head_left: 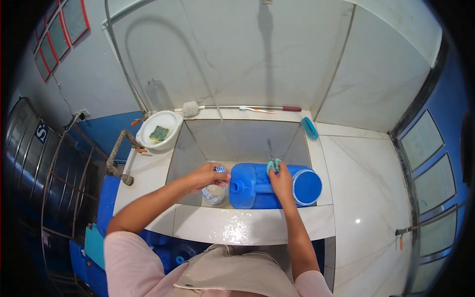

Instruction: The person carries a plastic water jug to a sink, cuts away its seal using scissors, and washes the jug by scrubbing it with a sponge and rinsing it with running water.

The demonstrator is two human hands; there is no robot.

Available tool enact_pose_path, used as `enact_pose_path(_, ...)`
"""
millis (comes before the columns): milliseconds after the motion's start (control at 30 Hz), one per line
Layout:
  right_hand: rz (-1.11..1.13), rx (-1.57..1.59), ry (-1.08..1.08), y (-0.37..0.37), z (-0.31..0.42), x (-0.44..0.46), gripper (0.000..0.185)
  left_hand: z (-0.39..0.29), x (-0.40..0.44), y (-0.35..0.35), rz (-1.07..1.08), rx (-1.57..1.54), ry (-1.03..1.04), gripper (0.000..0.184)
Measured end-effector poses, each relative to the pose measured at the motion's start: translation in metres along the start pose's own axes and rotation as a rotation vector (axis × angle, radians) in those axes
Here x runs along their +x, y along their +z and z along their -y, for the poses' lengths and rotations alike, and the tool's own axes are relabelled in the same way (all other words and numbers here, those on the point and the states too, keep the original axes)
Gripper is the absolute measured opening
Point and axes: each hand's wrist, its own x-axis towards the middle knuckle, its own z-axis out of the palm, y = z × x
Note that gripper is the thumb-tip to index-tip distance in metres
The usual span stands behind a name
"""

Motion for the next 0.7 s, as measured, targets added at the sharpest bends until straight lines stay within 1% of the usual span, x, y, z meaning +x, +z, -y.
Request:
enact_pose_path(33, 0.003, 0.01, -0.013, 0.0, 0.004, 0.002, 0.033, 0.004, -0.001, -0.006, -0.092, 0.06, 0.261, 0.028)
enact_pose_path(67, 0.081, 0.223, 0.049, -0.001, 0.008, 0.004, 0.033, 0.009, -0.001, -0.012, -0.105, 0.061, 0.269, 0.028)
enact_pose_path(100, 0.159, 0.435, 0.112, -0.002, 0.016, 0.005, 0.033, 0.011, -0.003, -0.015, -0.192, 0.009, 0.253, 0.028)
enact_pose_path(133, 0.288, 0.578, 0.15, -0.009, 0.042, -0.003, 0.031, 0.013, -0.005, -0.017, -0.276, -0.043, 0.234, 0.029)
enact_pose_path(167, 0.288, 0.581, 0.145, -0.009, 0.061, -0.012, 0.031, 0.016, -0.008, -0.018, -0.28, -0.041, 0.238, 0.029)
enact_pose_path(233, 0.746, 0.832, 0.307, -0.003, 0.087, -0.029, 0.035, 0.024, -0.013, -0.017, -0.008, -0.669, 0.326, 0.032)
enact_pose_path(267, 0.749, 0.829, 0.304, 0.003, 0.092, -0.038, 0.035, 0.027, -0.013, -0.017, -0.009, -0.672, 0.33, 0.032)
enact_pose_path(333, 0.946, 1.188, 0.533, 0.013, 0.1, -0.055, 0.043, 0.032, -0.013, -0.018, -0.193, -0.498, 0.411, 0.027)
enact_pose_path(367, 0.949, 1.183, 0.53, 0.014, 0.103, -0.06, 0.043, 0.035, -0.013, -0.018, -0.195, -0.502, 0.416, 0.027)
enact_pose_path(433, 1.134, 1.298, 0.679, 0.015, 0.113, -0.066, 0.049, 0.041, -0.013, -0.02, -0.388, -0.268, 0.526, 0.02)
enact_pose_path(467, 1.155, 1.333, 0.724, 0.015, 0.119, -0.069, 0.048, 0.045, -0.014, -0.022, -0.39, -0.268, 0.526, 0.02)
enact_pose_path(567, 1.187, 1.385, 0.765, 0.024, 0.121, -0.071, 0.049, 0.052, -0.013, -0.024, -0.446, -0.201, 0.536, 0.016)
enact_pose_path(700, 1.148, 1.422, 0.802, 0.031, 0.129, -0.074, 0.049, 0.047, -0.019, -0.016, -0.47, -0.298, 0.627, 0.02)
